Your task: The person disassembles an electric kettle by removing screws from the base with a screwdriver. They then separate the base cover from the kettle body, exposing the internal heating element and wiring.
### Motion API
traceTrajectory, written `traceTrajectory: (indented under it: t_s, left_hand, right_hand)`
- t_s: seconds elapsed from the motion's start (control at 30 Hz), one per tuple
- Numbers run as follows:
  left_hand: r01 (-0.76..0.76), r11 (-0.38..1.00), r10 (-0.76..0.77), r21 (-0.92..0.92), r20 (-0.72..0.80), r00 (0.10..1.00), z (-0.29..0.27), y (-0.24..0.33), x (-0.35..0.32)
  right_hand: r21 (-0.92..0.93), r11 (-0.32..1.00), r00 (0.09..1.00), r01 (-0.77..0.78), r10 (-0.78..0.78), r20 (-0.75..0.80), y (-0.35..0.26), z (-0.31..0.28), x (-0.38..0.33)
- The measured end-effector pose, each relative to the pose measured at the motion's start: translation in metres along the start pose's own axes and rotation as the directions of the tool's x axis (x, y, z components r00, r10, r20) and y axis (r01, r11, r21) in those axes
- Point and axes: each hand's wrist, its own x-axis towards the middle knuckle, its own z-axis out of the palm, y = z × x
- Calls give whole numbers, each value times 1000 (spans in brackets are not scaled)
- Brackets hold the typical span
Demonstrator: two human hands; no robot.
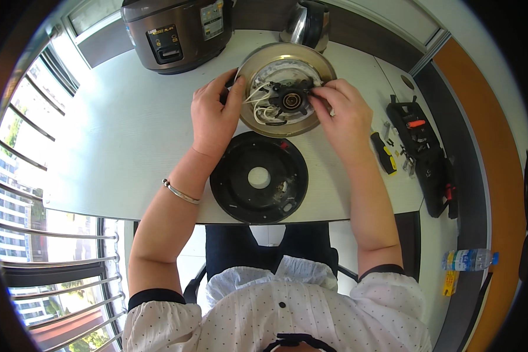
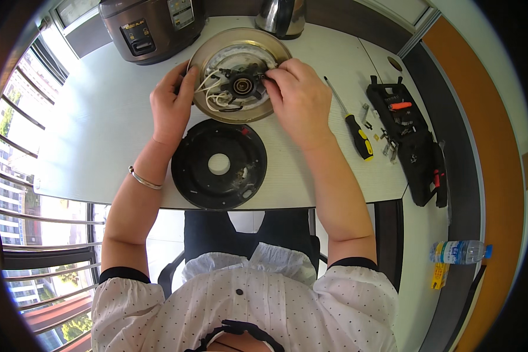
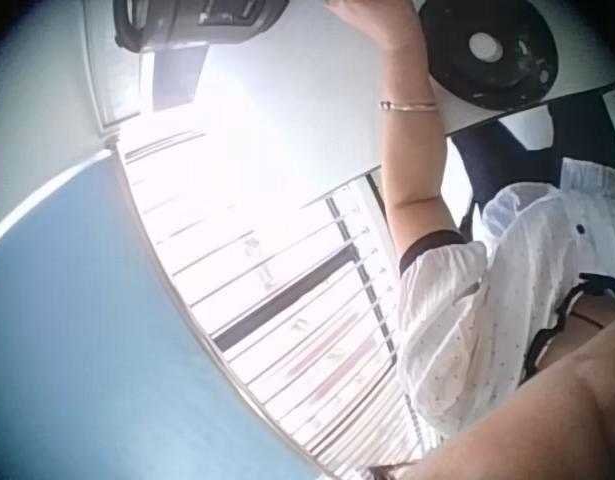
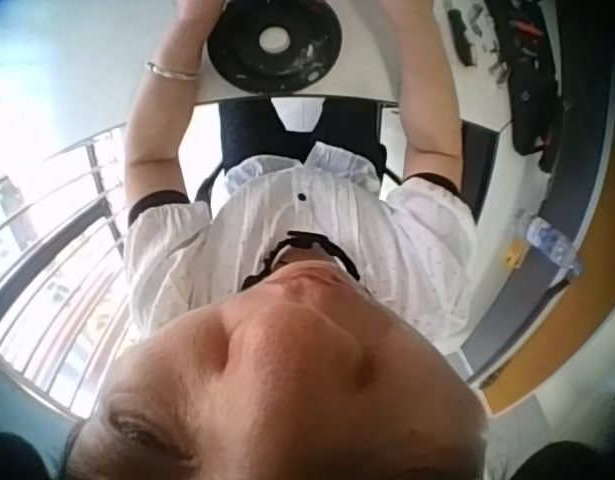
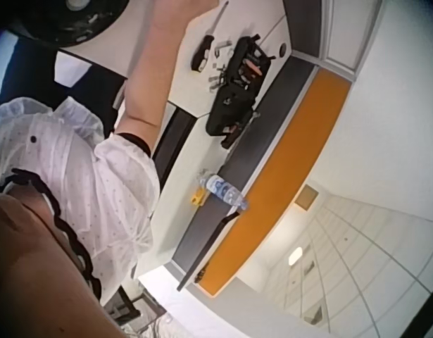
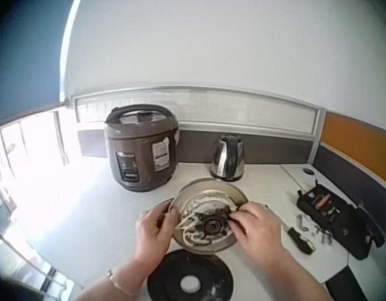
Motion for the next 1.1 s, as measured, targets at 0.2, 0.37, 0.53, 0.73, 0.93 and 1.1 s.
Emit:
traceTrajectory:
  t_s: [0.2, 0.37, 0.53, 0.73, 0.93, 1.1]
  left_hand:
    - [24, 1000, -24, 4, 5, 1000, 0, 5, 1]
    - [-27, 1000, 28, 13, -18, 999, 1, -2, 0]
    - [-28, 1000, 29, 13, -12, 1000, 1, 1, 0]
    - [-24, 999, 25, 42, -5, 1000, 1, 0, 0]
    - [-21, 999, 21, 31, -2, 1000, 1, -3, 0]
    - [-5, 1000, 5, 14, 5, 1000, 0, 0, -1]
  right_hand:
    - [-46, 997, 998, -58, 57, -20, -5, 4, -4]
    - [-70, 997, 998, -44, 41, -51, -9, 8, -4]
    - [-66, 996, 997, 59, -63, -52, -5, 9, -1]
    - [-29, 988, 989, 149, -148, 12, 2, 4, 2]
    - [47, 983, 984, 179, -180, 7, 9, 1, 4]
    - [124, 991, 999, -48, 46, 14, 3, 4, -2]
